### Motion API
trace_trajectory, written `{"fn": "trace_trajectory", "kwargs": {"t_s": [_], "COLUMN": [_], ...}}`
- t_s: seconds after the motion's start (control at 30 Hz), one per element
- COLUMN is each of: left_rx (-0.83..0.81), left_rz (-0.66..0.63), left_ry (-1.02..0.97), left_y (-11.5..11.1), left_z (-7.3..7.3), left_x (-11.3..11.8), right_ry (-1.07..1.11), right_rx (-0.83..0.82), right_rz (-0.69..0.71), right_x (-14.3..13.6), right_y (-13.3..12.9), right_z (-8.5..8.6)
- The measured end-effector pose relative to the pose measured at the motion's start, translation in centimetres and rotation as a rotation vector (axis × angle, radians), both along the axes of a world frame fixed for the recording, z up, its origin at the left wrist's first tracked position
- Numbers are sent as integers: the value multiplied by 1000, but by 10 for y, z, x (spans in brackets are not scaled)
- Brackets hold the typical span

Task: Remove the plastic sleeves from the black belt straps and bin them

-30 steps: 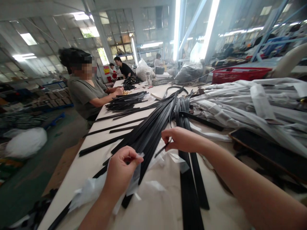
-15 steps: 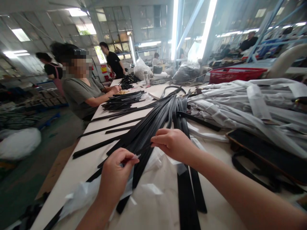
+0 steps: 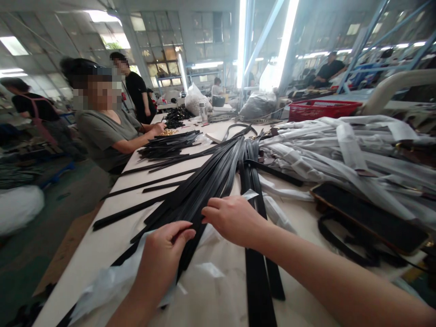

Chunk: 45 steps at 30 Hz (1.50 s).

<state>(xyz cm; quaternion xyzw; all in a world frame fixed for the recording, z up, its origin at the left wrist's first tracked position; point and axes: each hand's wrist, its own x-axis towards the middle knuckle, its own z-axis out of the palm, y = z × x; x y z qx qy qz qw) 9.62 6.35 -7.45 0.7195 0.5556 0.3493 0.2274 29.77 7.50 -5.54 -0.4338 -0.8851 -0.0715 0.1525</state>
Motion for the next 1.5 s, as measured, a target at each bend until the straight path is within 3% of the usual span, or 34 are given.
{"fn": "trace_trajectory", "kwargs": {"t_s": [0.1,0.17,0.3,0.47,0.67,0.9,1.03,1.17,1.27,1.37,1.5], "left_rx": [-224,-281,-243,-209,-8,157,337,417,350,156,-96], "left_rz": [-57,-64,-12,-60,-93,-94,-103,-82,-72,-33,-5], "left_ry": [-149,-202,-200,-168,-9,140,142,203,192,154,152], "left_y": [-2,-2,-2,-2,-5,0,-3,-5,-1,4,7], "left_z": [3,4,3,1,5,-3,-8,-10,-9,-3,10], "left_x": [2,4,6,6,0,-5,0,5,4,-1,-9], "right_ry": [2,-5,-24,-45,-12,10,-18,-17,-30,-12,244], "right_rx": [-9,-27,-35,18,96,93,65,72,72,52,128], "right_rz": [-31,-41,-5,111,192,95,122,117,114,28,-348], "right_x": [0,1,2,-2,-15,-23,-24,-24,-21,-12,21], "right_y": [0,0,-4,-14,-25,-25,-25,-27,-25,-14,20], "right_z": [3,5,10,13,7,-3,-4,-2,1,5,7]}}
